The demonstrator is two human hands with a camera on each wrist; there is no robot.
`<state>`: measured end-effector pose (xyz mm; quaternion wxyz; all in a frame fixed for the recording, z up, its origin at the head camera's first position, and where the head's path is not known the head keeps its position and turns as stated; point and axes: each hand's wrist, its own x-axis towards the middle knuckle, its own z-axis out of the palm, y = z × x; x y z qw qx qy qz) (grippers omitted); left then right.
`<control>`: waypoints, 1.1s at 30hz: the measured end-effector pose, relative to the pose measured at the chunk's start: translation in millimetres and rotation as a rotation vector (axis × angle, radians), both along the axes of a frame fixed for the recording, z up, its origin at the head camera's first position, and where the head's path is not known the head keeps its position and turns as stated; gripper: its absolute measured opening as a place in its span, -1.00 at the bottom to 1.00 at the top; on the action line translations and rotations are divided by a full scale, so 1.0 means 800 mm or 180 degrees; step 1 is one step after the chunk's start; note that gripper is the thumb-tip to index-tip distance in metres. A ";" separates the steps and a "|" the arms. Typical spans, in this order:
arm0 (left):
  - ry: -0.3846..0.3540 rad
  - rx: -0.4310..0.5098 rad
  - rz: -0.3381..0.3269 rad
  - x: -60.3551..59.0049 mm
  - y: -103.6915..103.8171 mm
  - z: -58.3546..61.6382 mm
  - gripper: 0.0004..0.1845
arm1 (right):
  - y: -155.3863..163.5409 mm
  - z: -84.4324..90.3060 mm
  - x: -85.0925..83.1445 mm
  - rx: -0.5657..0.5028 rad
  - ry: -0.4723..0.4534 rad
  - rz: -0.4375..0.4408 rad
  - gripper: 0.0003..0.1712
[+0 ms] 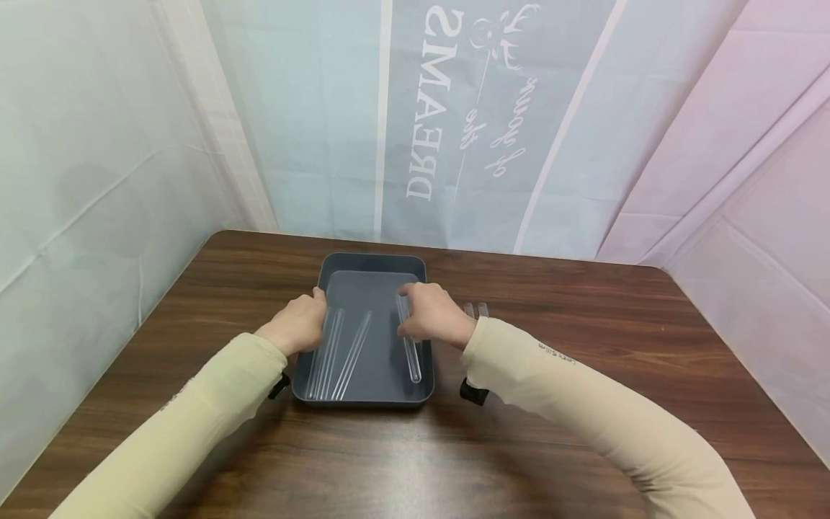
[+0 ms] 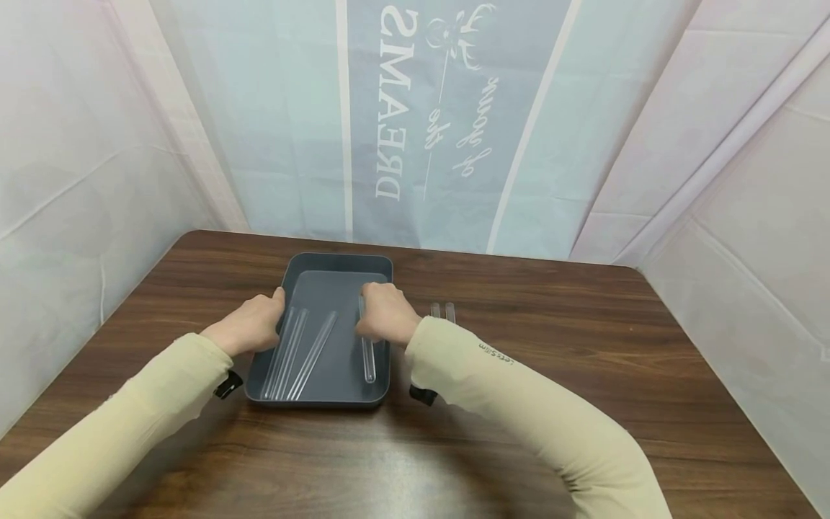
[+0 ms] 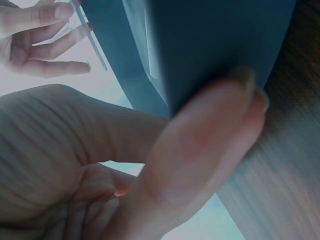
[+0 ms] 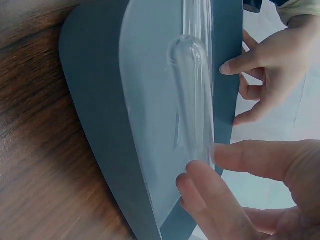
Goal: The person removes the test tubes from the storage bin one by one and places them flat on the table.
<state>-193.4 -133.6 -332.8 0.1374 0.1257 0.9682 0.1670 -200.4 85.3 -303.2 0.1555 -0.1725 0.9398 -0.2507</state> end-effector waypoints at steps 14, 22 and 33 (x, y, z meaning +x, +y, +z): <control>-0.0057 -0.0024 0.0059 -0.002 0.000 -0.002 -0.26 | 0.027 0.004 -0.003 -0.0043 0.0131 -0.0262 -0.24; -0.0041 -0.0022 0.0049 -0.002 0.000 -0.002 -0.25 | 0.050 0.006 -0.003 -0.0077 0.0203 -0.0272 -0.25; 0.0053 -0.0037 0.0012 -0.002 0.000 -0.004 -0.25 | 0.081 -0.003 -0.004 -0.0005 0.0203 -0.0374 -0.27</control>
